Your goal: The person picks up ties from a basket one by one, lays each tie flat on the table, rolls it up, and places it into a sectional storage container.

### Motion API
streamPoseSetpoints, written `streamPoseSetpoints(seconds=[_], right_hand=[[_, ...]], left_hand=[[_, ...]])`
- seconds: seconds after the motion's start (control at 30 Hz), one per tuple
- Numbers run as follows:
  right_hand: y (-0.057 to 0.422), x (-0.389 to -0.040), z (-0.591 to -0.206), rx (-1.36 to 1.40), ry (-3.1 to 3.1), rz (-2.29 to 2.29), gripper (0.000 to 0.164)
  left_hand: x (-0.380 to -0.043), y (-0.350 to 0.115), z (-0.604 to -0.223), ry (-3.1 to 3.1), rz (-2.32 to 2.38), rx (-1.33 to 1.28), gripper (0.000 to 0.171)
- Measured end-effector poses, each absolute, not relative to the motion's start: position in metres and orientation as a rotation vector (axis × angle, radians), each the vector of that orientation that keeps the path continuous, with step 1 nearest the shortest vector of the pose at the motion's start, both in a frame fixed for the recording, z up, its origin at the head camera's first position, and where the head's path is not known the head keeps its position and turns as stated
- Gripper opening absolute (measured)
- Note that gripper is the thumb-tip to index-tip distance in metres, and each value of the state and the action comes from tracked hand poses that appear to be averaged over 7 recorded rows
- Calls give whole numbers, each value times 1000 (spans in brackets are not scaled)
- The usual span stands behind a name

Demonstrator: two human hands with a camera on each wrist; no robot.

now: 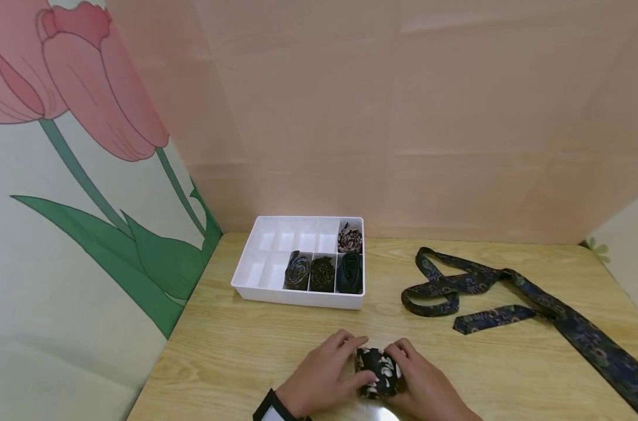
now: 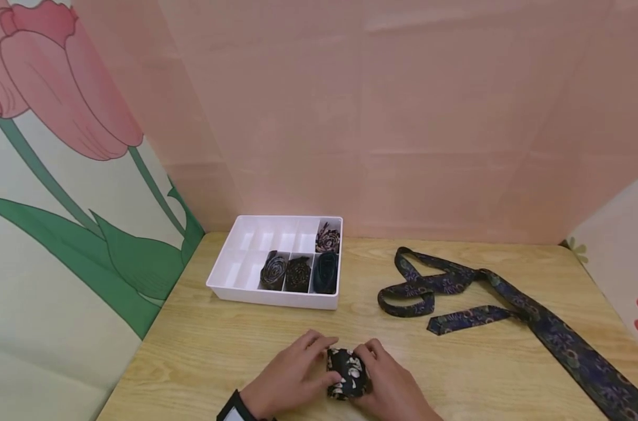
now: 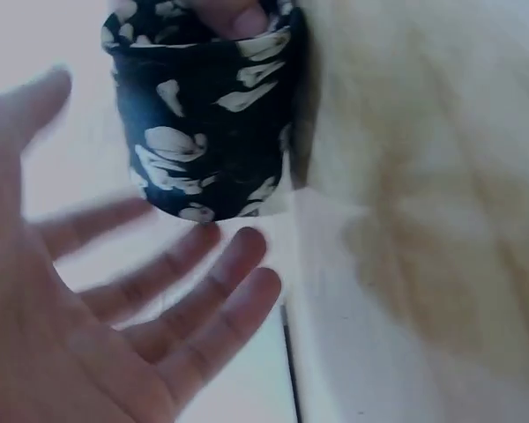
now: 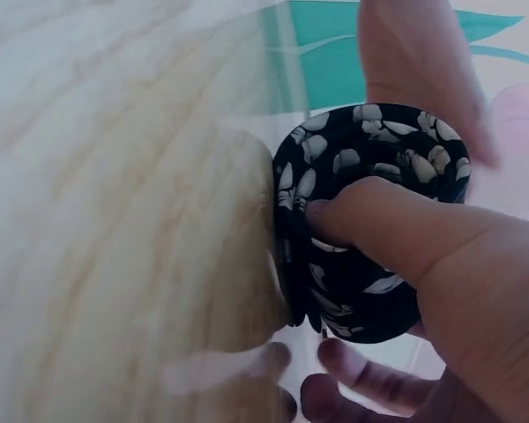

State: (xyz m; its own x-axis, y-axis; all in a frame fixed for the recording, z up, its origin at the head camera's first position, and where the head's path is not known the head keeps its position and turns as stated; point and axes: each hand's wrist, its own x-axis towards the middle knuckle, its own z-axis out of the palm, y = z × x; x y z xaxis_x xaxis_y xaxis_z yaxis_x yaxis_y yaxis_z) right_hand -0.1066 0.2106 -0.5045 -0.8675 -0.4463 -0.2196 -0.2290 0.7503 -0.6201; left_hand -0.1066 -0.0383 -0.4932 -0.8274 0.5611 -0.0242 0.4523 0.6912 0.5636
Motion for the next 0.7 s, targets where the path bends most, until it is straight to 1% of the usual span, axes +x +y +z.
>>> streamPoseSetpoints(seconds=[0.1,0.17,0.4,0.53,0.6,0.7], right_hand=[[211,-107,-506,-518,2578,-879,73],[211,-107,-506,-546,2564,-909,71],[208,-105,-506,-621,2617,-952,57],[204,-104,-504,-622,2702,-992,51],[203,-104,-501,-655,2744,-1011,51],[200,-105,-498,-720,2788,-1042,55]], left_hand=[[-107,-37,-497,2654,897,648,70],[-108,-34,-501,2627,926,598,67],[-109,-23,-510,2559,1100,626,46],[-109,-20,-509,2475,1289,609,49],[-110,-19,-508,2433,1370,589,52],[-113,-19,-504,2386,1462,577,56]])
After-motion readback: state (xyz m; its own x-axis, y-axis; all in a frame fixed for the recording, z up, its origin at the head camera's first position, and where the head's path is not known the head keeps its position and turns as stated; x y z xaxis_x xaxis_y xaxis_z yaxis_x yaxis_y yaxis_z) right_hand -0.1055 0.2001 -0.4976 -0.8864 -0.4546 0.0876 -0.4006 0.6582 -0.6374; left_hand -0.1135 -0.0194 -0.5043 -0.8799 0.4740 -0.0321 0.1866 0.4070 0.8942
